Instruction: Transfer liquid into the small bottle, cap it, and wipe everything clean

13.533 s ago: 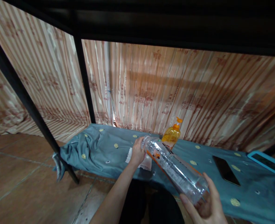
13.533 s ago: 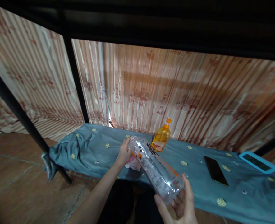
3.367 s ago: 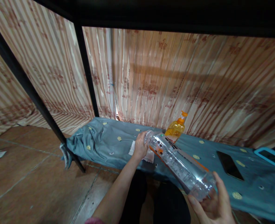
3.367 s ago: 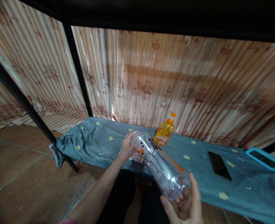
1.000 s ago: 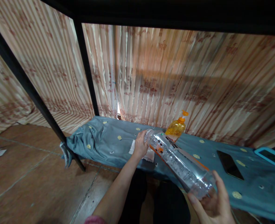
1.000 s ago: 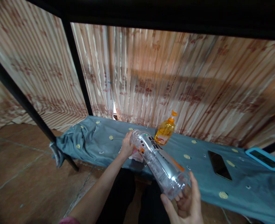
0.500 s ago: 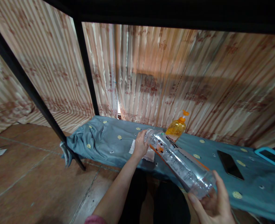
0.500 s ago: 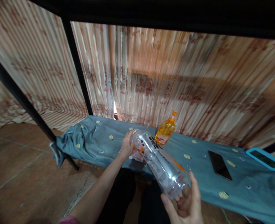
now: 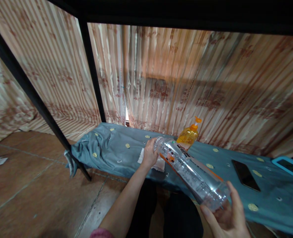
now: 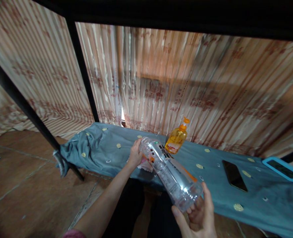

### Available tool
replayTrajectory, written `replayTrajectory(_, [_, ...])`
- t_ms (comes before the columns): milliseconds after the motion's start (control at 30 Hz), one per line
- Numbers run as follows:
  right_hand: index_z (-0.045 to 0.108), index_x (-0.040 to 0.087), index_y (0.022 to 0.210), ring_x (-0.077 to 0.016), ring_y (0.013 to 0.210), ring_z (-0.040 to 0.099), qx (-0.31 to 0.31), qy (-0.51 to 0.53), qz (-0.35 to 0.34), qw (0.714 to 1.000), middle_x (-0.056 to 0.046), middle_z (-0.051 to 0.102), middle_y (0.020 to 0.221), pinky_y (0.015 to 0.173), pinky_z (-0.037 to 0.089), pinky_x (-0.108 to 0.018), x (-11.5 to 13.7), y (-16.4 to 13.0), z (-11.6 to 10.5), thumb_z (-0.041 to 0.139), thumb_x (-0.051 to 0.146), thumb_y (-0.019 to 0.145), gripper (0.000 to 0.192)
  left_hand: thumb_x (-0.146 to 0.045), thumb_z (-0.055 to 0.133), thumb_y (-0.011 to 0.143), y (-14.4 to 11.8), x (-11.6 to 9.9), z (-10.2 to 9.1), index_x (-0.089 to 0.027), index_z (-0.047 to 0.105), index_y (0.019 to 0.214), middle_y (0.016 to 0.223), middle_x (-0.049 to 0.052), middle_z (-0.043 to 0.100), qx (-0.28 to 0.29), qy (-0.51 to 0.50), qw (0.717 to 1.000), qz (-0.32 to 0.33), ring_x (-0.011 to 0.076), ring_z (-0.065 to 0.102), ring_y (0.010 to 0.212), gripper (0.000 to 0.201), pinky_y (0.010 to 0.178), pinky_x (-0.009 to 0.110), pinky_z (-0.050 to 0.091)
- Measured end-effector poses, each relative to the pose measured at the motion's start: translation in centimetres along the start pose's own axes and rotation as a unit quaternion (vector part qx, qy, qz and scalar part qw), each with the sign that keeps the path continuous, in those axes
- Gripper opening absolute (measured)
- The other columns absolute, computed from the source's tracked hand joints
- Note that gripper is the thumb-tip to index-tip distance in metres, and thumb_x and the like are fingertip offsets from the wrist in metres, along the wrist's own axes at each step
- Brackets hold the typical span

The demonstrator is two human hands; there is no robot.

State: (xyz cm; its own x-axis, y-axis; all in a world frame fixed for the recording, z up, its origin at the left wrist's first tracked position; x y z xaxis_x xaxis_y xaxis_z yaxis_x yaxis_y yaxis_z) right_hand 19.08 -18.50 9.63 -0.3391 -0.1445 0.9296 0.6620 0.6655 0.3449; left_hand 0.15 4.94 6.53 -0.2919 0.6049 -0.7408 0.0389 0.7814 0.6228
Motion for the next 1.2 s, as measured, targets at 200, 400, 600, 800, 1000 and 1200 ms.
replayTrajectory(200, [0.031,0.015,0.152,-0.0267,0.097,0.064,-0.005,0.002,0.002,1.000,-0.016,0.054,0.133,0.085,0.054,-0.039,-0.2,0.1,0.0,0.074,0.059,0.071,0.101,-0.027,0.050,0.092,0.0,0.4,0.1,-0.018,0.060,0.111,0.108,0.011,0.067,-0.001,0.008,1.000,-0.006,0.0265,0.061,0.106,0.024,0.096,0.042,0.048])
replayTrajectory(400, [0.033,0.012,0.151,-0.0237,0.095,0.064,-0.013,0.015,0.006,1.000,-0.016,0.052,0.136,0.082,0.055,-0.033,-0.1,0.1,0.0,0.075,0.059,0.069,0.103,-0.026,0.050,0.092,0.0,0.2,0.1,-0.019,0.060,0.112,0.109,0.010,0.068,0.003,0.005,1.000,-0.005,0.0258,0.061,0.106,0.023,0.096,0.041,0.048])
replayTrajectory(600, [0.033,0.012,0.150,-0.0258,0.099,0.063,-0.015,0.000,-0.005,1.000,-0.017,0.049,0.138,0.085,0.054,-0.035,0.0,0.1,-0.1,0.074,0.060,0.070,0.102,-0.025,0.051,0.091,0.0,0.3,0.1,-0.019,0.060,0.112,0.111,0.010,0.067,0.007,0.005,1.000,-0.013,0.0258,0.060,0.108,0.024,0.098,0.041,0.047])
replayTrajectory(800, [0.033,0.011,0.150,-0.0221,0.096,0.063,-0.014,0.012,-0.007,1.000,-0.017,0.039,0.148,0.082,0.054,-0.030,0.0,0.1,0.0,0.075,0.058,0.070,0.102,-0.026,0.049,0.092,0.0,0.1,0.1,-0.017,0.060,0.112,0.109,0.011,0.067,0.006,0.004,1.000,-0.004,0.0262,0.060,0.105,0.025,0.096,0.042,0.047])
replayTrajectory(1000, [0.034,0.012,0.150,-0.0208,0.093,0.064,-0.011,0.031,-0.005,0.999,-0.016,0.041,0.146,0.080,0.055,-0.029,-0.8,0.3,-0.1,0.078,0.052,0.068,0.102,-0.029,0.050,0.092,0.1,0.1,0.0,-0.019,0.060,0.112,0.111,0.010,0.067,0.009,0.005,1.000,-0.011,0.0261,0.060,0.107,0.025,0.097,0.042,0.047])
replayTrajectory(1200, [0.035,0.013,0.150,-0.0216,0.096,0.062,-0.008,0.027,-0.011,1.000,-0.015,0.040,0.147,0.079,0.055,-0.029,-1.6,0.6,-0.4,0.080,0.051,0.067,0.101,-0.029,0.051,0.092,0.0,0.2,0.0,-0.017,0.061,0.112,0.110,0.011,0.067,0.004,0.007,1.000,-0.007,0.0269,0.061,0.107,0.025,0.097,0.043,0.047])
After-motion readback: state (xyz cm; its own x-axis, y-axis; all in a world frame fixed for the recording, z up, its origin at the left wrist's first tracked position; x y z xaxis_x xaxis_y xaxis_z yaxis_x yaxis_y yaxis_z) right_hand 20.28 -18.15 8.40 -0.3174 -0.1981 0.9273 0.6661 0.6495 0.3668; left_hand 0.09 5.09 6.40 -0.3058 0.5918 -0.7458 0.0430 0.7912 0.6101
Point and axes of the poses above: each hand's wrist, its own y-axis towards the middle knuckle, its own z-axis out of the palm, x = y × z, the point moved 10 cm from there along y, towards the middle knuckle
